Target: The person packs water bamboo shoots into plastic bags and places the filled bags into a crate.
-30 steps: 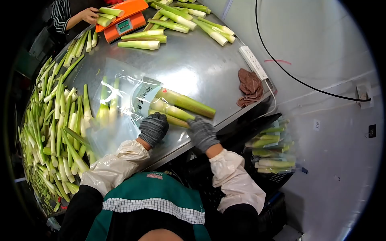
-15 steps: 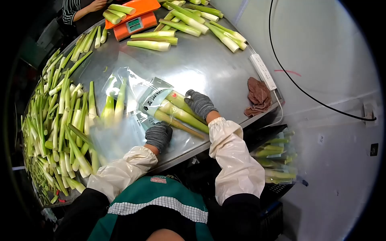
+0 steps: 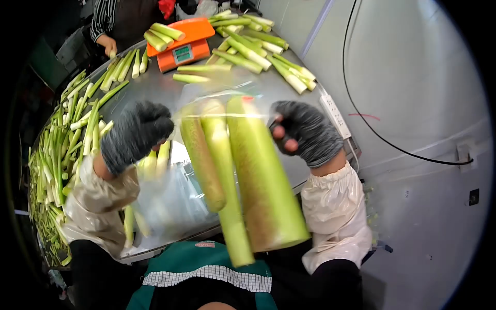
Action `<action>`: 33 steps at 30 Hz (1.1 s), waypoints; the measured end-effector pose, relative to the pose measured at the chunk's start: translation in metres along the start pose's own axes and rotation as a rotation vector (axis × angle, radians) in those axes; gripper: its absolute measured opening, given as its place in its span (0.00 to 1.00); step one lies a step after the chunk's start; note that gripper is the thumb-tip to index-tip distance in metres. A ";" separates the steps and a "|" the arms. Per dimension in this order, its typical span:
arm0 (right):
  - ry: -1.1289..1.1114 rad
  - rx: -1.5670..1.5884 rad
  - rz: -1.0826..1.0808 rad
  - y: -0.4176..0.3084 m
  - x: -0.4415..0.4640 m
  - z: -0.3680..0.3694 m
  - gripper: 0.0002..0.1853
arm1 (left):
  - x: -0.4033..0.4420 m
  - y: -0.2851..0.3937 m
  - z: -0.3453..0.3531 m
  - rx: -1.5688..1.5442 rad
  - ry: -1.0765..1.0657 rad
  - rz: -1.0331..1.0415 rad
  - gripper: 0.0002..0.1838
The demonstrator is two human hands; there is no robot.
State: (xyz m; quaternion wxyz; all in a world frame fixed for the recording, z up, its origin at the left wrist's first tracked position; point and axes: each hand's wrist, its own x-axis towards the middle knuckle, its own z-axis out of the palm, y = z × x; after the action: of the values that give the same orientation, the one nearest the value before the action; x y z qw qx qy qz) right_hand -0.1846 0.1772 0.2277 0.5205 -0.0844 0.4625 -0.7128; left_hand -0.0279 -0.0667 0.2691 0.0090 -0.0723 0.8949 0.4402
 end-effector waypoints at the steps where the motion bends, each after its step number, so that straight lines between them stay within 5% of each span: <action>1: 0.001 -0.016 -0.018 -0.006 -0.001 0.015 0.09 | 0.009 0.014 -0.007 -0.020 -0.086 -0.070 0.12; 4: 0.135 0.354 -0.240 -0.004 0.025 0.009 0.05 | 0.070 0.011 -0.019 0.079 -0.328 -0.295 0.13; 5: 0.124 0.410 -0.332 -0.002 0.036 -0.004 0.05 | 0.071 0.025 -0.027 0.065 -0.337 -0.214 0.14; 6: -0.297 0.729 -0.215 -0.005 0.036 -0.003 0.04 | 0.073 0.033 -0.034 0.044 -0.345 -0.148 0.16; 8: -0.196 0.748 -0.262 -0.002 0.045 -0.002 0.03 | 0.094 0.028 -0.034 -0.198 -0.245 -0.222 0.16; 9: -0.053 0.984 -0.150 -0.012 0.043 0.014 0.03 | 0.088 0.028 -0.034 -0.037 -0.257 -0.089 0.17; 12: -0.110 0.778 -0.333 -0.030 0.036 0.029 0.04 | 0.082 0.042 -0.057 -0.199 -0.315 -0.242 0.16; 13: -0.114 0.787 -0.337 -0.037 0.033 0.031 0.04 | 0.080 0.039 -0.054 -0.278 -0.227 -0.034 0.16; 16: -0.103 0.880 -0.363 -0.055 -0.005 0.065 0.06 | 0.077 0.056 -0.067 -0.249 -0.154 -0.010 0.16; 17: -0.112 0.785 -0.384 -0.056 0.003 0.053 0.05 | 0.072 0.066 -0.075 -0.379 -0.340 -0.064 0.16; 18: -0.110 0.704 -0.415 -0.055 0.006 0.045 0.04 | 0.085 0.061 -0.062 -0.071 -0.296 0.233 0.13; 20: 0.144 0.715 -0.350 -0.048 0.006 0.036 0.03 | 0.098 0.071 -0.049 0.021 -0.257 -0.054 0.14; 21: 0.147 0.640 -0.395 -0.051 -0.004 0.034 0.03 | 0.090 0.083 -0.046 0.159 -0.162 0.088 0.15; 24: 0.361 0.638 -0.475 -0.040 -0.031 0.038 0.03 | 0.101 0.103 -0.032 -0.041 -0.245 0.020 0.17; 28: 0.637 0.543 -0.384 -0.029 -0.060 0.002 0.06 | 0.105 0.130 0.003 0.105 -0.174 0.075 0.17; 32: 0.522 0.165 -0.538 -0.003 -0.108 -0.020 0.06 | 0.099 0.154 0.011 -0.218 -0.543 -0.082 0.14; 33: 0.404 0.079 -0.582 0.001 -0.126 -0.035 0.16 | 0.079 0.176 0.004 -0.202 -0.569 -0.103 0.12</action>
State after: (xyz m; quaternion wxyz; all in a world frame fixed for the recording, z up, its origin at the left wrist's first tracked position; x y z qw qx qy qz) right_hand -0.1491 0.3001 0.2533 0.1966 -0.0496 0.4847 -0.8509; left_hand -0.1308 0.0323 0.3987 0.2747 0.0079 0.8033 0.5284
